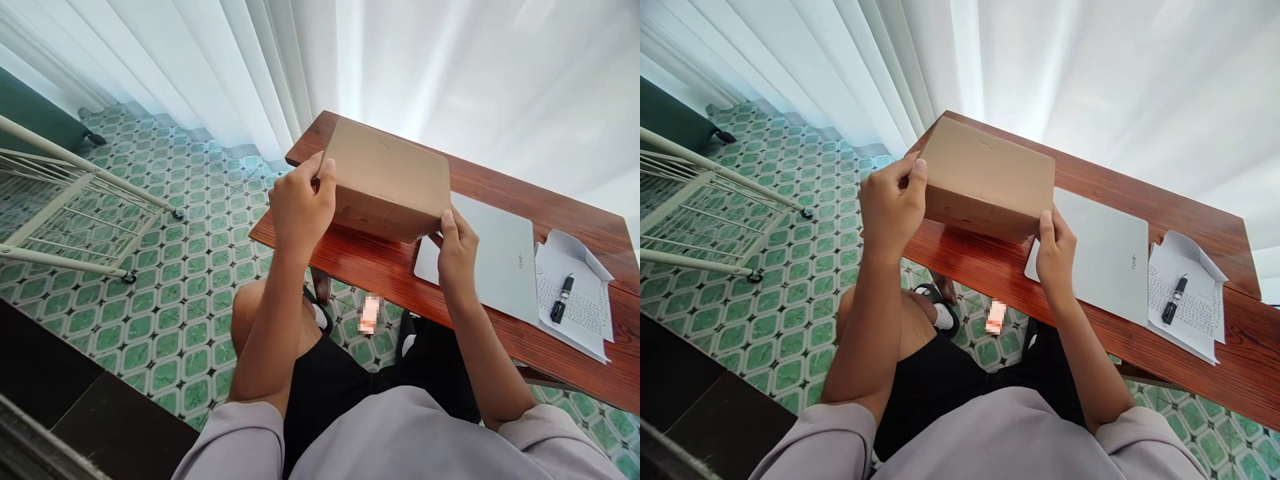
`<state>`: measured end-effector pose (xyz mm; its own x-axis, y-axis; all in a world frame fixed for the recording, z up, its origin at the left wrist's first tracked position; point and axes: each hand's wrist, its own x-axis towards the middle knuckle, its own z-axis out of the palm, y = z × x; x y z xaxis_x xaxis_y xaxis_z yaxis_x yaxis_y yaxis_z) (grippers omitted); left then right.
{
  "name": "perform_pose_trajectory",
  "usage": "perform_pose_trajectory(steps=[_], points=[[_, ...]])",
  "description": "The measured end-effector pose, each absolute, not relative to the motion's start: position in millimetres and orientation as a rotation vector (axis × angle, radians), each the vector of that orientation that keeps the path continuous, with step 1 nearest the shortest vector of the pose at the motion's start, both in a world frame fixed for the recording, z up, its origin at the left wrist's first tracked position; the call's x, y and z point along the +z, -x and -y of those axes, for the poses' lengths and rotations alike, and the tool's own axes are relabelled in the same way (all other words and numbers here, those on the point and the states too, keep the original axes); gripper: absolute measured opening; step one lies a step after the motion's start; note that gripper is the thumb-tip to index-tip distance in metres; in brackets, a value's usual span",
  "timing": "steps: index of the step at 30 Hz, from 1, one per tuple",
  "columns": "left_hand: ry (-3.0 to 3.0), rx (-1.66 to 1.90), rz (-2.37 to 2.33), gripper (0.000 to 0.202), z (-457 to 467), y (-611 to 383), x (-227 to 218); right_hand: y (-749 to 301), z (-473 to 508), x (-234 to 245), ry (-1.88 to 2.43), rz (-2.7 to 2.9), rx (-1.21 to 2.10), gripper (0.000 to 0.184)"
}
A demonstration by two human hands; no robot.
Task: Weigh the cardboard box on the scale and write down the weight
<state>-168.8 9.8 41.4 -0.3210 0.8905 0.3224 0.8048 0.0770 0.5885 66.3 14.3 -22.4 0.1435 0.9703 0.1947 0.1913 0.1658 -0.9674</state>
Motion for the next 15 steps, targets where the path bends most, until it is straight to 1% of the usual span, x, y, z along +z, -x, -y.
perform_pose_trajectory(steps=[15], points=[[-1.810, 0.932, -2.325, 0.044, -17, 174, 29, -63, -18, -42, 1.299, 1.344, 0.854, 0.050]])
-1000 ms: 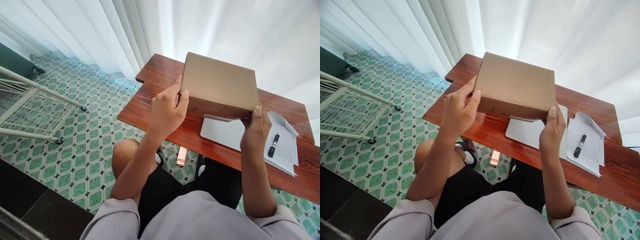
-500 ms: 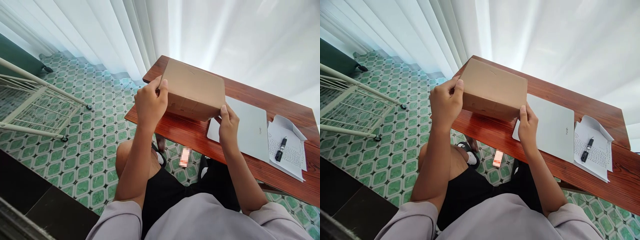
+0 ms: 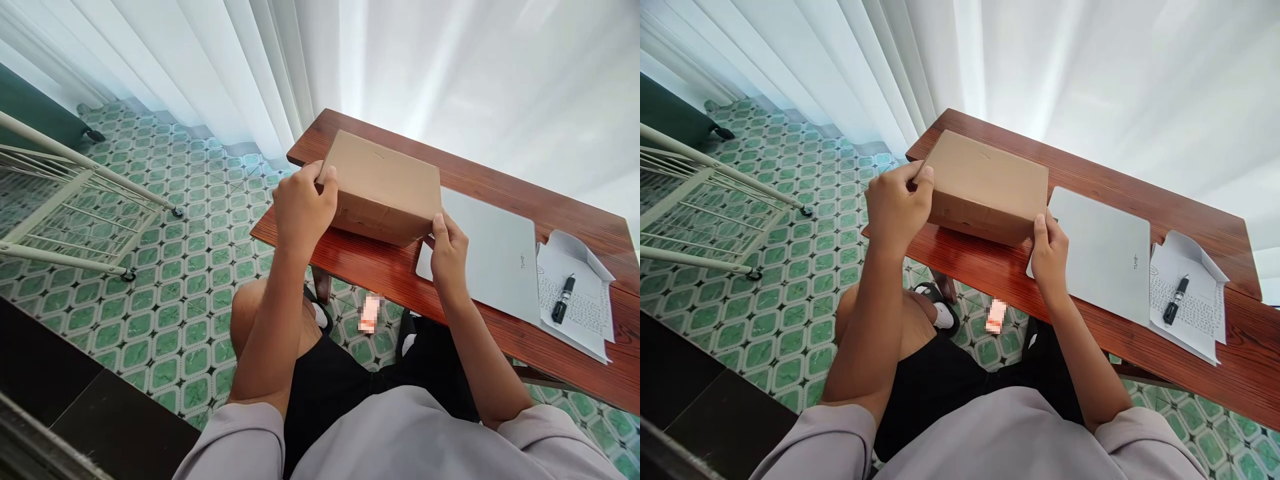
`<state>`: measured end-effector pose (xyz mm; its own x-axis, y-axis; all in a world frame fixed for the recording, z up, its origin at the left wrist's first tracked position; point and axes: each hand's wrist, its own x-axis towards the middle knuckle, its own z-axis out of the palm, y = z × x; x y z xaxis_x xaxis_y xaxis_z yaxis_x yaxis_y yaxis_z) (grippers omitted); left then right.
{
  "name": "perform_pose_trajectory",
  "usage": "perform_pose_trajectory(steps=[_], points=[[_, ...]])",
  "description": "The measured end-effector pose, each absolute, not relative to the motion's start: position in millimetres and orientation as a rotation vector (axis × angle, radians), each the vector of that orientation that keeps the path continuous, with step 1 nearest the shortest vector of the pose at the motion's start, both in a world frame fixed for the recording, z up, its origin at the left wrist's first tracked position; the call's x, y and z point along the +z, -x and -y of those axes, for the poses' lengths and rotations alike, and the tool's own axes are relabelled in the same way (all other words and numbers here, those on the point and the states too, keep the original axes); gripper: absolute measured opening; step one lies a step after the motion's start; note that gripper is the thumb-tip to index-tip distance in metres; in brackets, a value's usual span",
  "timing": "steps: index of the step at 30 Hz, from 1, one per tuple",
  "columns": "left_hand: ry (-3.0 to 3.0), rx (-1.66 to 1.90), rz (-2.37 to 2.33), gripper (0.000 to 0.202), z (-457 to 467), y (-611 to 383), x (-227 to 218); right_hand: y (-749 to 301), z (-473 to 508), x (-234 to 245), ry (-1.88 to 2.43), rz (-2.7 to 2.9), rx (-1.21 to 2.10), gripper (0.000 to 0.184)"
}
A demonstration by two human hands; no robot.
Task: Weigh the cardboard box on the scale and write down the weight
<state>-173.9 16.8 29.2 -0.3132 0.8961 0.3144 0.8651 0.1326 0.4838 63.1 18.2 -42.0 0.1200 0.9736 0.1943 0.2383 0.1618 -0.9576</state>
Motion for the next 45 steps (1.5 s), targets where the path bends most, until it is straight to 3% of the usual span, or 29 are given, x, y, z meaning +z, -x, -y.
perform_pose_trajectory(steps=[9, 16, 29, 32, 37, 45], points=[[-1.743, 0.745, -2.457, 0.039, -17, 175, 27, -59, -13, -40, 1.286, 1.437, 0.863, 0.054], [-1.697, 0.513, -2.511, 0.047, -19, 173, 25, -54, -8, -36, 1.367, 1.522, 0.764, 0.056], [-1.684, 0.462, -2.526, 0.052, -18, 168, 24, -55, -7, -37, 1.334, 1.566, 0.788, 0.056], [-1.699, 0.547, -2.515, 0.052, -17, 165, 27, -59, -8, -36, 1.316, 1.604, 0.843, 0.059], [-1.891, 1.010, -2.299, 0.052, -7, 149, 42, -75, -7, -36, 1.362, 1.593, 0.813, 0.064], [-2.332, 1.171, -1.952, 0.042, 17, 92, 55, -110, 10, -19, 1.349, 1.582, 0.675, 0.044]])
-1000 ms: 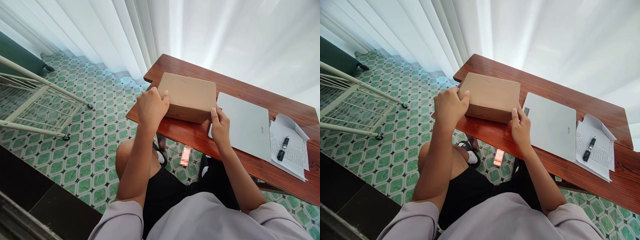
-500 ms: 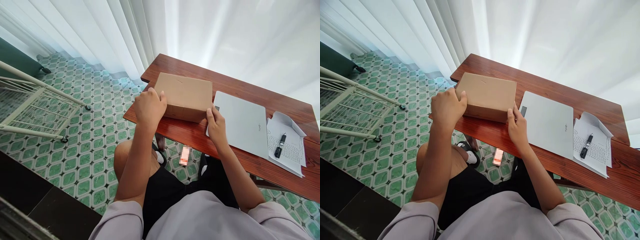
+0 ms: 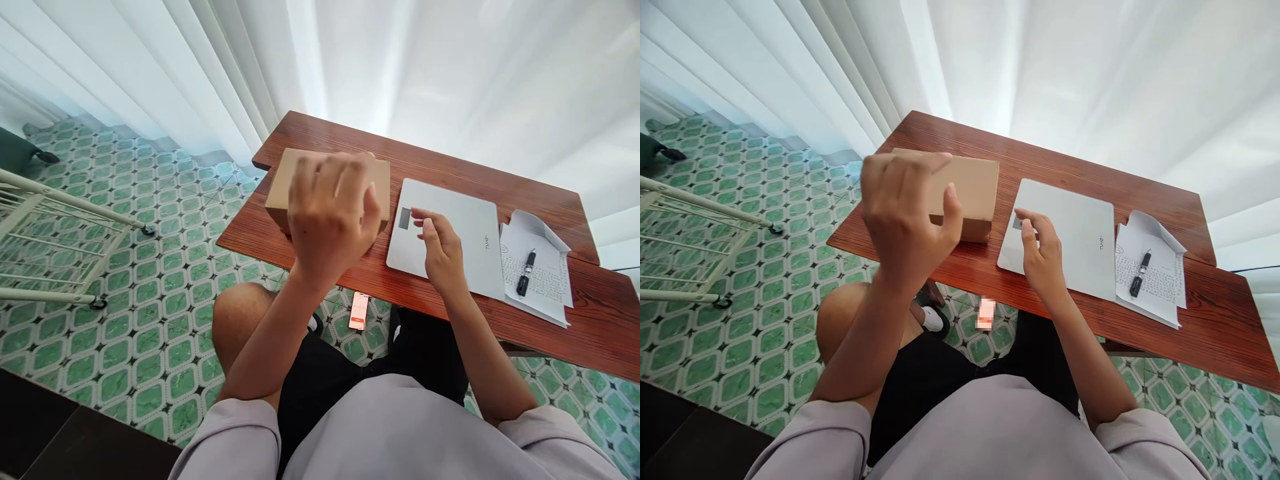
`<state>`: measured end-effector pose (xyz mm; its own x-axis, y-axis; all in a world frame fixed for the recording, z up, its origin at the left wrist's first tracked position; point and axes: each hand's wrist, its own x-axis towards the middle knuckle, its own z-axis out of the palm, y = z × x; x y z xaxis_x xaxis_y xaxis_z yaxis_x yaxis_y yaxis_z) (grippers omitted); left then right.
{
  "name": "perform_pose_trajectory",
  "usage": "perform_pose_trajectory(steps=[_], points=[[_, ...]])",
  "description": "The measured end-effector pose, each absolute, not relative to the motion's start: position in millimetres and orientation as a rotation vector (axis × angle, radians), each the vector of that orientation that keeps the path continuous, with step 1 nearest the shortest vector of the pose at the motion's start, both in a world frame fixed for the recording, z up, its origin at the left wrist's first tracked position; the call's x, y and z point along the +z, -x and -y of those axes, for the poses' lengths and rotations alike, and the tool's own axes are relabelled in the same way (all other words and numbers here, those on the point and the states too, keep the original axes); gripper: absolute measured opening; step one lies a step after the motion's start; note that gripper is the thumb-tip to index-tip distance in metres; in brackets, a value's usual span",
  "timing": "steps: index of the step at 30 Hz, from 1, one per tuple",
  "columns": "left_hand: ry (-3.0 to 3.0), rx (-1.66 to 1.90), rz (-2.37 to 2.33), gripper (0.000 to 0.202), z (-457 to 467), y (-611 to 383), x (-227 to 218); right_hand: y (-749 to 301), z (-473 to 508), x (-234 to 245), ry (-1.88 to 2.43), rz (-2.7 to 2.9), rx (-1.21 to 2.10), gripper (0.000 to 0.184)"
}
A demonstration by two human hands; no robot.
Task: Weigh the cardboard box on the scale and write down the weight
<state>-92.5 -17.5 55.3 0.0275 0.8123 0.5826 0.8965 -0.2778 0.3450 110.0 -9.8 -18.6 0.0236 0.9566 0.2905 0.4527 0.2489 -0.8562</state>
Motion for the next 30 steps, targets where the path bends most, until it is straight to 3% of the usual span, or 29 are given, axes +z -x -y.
perform_pose_trajectory(steps=[10, 21, 30], points=[[2.198, -1.287, 0.737, 0.019, 36, 2, 22, -164, 55, -1, 1.325, 1.614, 0.652, 0.029], [2.547, -1.056, 0.377, 0.016, 65, -55, -24, -245, 92, -23, 1.531, 1.804, 0.643, 0.031], [2.779, -0.799, 0.232, 0.017, 73, -83, -51, -335, 84, -28, 1.967, 1.830, 0.381, 0.024]])
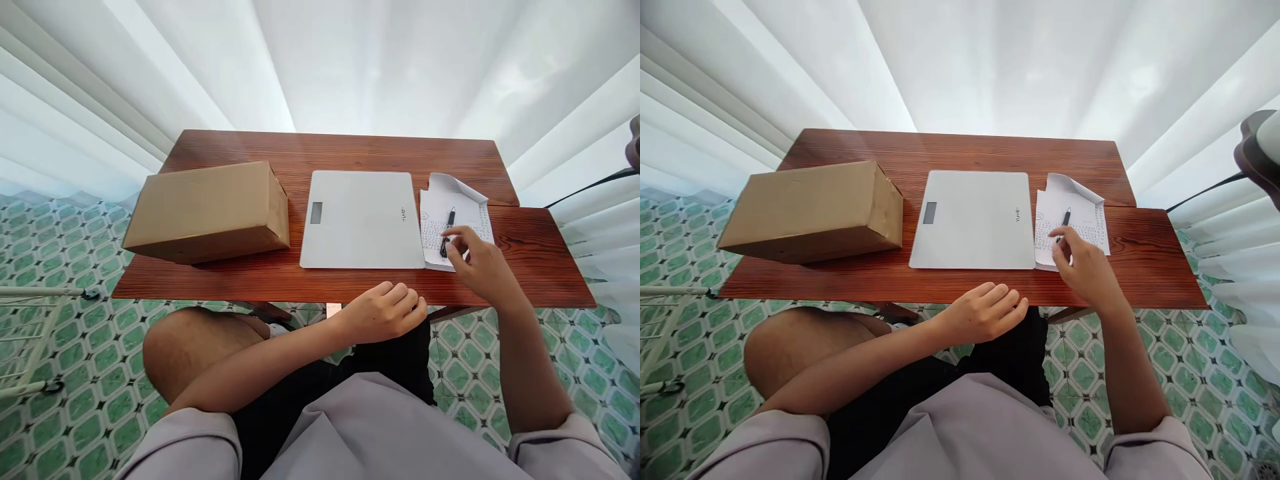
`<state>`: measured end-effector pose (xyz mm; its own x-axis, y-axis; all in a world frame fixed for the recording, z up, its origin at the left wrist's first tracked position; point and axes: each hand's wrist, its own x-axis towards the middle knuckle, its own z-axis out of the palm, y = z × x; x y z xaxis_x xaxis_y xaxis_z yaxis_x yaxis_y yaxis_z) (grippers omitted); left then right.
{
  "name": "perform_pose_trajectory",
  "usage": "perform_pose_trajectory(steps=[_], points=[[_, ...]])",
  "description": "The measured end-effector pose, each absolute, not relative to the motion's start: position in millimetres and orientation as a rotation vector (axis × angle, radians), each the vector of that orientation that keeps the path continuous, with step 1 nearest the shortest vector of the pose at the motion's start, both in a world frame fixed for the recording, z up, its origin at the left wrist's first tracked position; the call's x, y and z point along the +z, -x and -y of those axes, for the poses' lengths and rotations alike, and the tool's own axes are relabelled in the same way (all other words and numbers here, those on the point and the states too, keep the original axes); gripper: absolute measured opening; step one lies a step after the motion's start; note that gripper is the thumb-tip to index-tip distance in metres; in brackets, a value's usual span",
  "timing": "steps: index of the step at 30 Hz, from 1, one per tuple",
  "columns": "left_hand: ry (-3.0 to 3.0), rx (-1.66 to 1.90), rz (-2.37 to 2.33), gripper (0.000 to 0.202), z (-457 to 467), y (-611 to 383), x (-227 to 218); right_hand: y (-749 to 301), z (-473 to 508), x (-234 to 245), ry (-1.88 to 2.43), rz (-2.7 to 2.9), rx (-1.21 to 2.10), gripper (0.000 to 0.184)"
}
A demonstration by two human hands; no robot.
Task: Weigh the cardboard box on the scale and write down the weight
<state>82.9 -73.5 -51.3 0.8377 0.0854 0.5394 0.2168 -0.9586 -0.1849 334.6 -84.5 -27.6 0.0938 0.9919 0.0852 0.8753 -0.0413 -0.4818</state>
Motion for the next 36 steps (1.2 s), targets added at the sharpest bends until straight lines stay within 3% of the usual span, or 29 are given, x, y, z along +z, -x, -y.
perform_pose_trajectory(steps=[10, 19, 25, 29, 32, 36], points=[[2.844, -0.809, 0.248, 0.023, 90, -171, -73, -384, 41, -43, 2.394, 2.088, 0.386, 0.046], [2.949, -0.757, 0.329, 0.025, 83, -200, -86, -380, 34, -51, 2.299, 2.070, 0.336, 0.034], [3.030, -0.705, 0.389, 0.027, 84, -203, -87, -398, 46, -54, 1.901, 2.034, 0.133, 0.037], [3.050, -0.686, 0.433, 0.027, 88, -204, -86, -410, 53, -64, 1.803, 1.880, 0.014, 0.020], [3.061, -0.697, 0.481, 0.028, 91, -205, -88, -412, 59, -73, 1.706, 1.588, 0.167, 0.047], [3.080, -0.671, 0.539, 0.028, 93, -205, -90, -407, 67, -80, 1.570, 1.368, 0.597, 0.053]])
